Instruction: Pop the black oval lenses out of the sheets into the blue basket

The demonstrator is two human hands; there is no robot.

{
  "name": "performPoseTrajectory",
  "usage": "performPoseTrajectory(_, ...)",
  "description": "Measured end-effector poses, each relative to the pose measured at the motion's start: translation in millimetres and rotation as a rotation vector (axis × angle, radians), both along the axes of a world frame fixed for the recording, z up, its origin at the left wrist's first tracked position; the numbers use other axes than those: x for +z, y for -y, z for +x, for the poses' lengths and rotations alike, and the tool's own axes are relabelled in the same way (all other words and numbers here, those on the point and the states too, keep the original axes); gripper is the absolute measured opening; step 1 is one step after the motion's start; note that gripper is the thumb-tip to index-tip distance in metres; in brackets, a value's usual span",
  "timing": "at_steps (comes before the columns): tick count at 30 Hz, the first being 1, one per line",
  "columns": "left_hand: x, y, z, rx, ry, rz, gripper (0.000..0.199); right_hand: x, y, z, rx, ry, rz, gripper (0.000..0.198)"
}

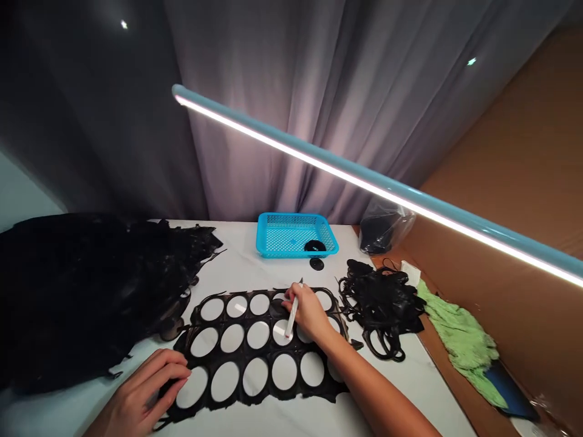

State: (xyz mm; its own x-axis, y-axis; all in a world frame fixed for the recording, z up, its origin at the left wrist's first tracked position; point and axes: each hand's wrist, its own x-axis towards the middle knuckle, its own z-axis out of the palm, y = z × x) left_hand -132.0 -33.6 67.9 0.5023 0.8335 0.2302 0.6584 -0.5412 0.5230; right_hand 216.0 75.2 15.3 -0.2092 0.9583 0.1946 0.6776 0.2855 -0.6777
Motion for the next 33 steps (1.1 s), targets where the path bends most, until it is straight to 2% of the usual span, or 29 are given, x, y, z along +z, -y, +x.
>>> performPoseTrajectory(4, -2.8, -39, 29, -0.065, -0.073, 0.029, 0.017, 4, -4, -14, -0.013, 0.019, -0.015, 0.018)
performPoseTrajectory(7, -19.7, -75, 56, -0.075, -0.177, 0.125, 0.035, 10, -6, -23, -0.017, 0.009, -0.012, 0.019)
performPoseTrajectory(9, -35.4, -95, 69, -0.080, -0.267, 0.164, 0.046, 15, -8, -17, -0.041, -0.001, 0.008, 0.020)
performPoseTrajectory(11, -50.2, -108, 74, -0.076, -0.325, 0.199, 0.054, 23, -8, 6, -0.102, -0.020, 0.032, 0.018)
performPoseTrajectory(13, -60.8, -115, 74, -0.061, -0.341, 0.240, 0.058, 32, -6, 49, -0.229, -0.035, 0.068, 0.018)
performPoseTrajectory(14, -63.9, -116, 73, -0.059, -0.337, 0.260, 0.058, 37, -4, 75, -0.315, -0.039, 0.088, 0.018)
performPoseTrajectory(16, -65.8, -116, 77, -0.083, -0.316, 0.281, 0.058, 46, 2, 125, -0.589, 0.031, 0.146, 0.023)
performPoseTrajectory(18, -62.7, -114, 92, -0.135, -0.275, 0.281, 0.057, 52, 10, 157, -0.729, 0.054, 0.203, 0.028)
performPoseTrajectory(20, -56.5, -110, 119, -0.197, -0.229, 0.267, 0.056, 53, 15, 163, -0.687, -0.109, 0.166, 0.032)
performPoseTrajectory(22, -49.7, -104, 152, -0.261, -0.206, 0.248, 0.055, 50, 18, 147, -0.511, -0.368, 0.016, 0.041)
performPoseTrajectory(24, -45.0, -97, 184, -0.346, -0.210, 0.214, 0.057, 44, 18, 122, -0.330, -0.528, -0.153, 0.052)
performPoseTrajectory(26, -44.7, -90, 208, -0.399, -0.223, 0.182, 0.061, 36, 18, 102, -0.192, -0.545, -0.256, 0.052)
performPoseTrajectory(28, -48.8, -83, 222, -0.416, -0.234, 0.159, 0.064, 29, 18, 91, -0.104, -0.523, -0.295, 0.044)
performPoseTrajectory(33, -62.9, -75, 226, -0.399, -0.246, 0.166, 0.068, 15, 19, 97, -0.067, -0.500, -0.298, 0.026)
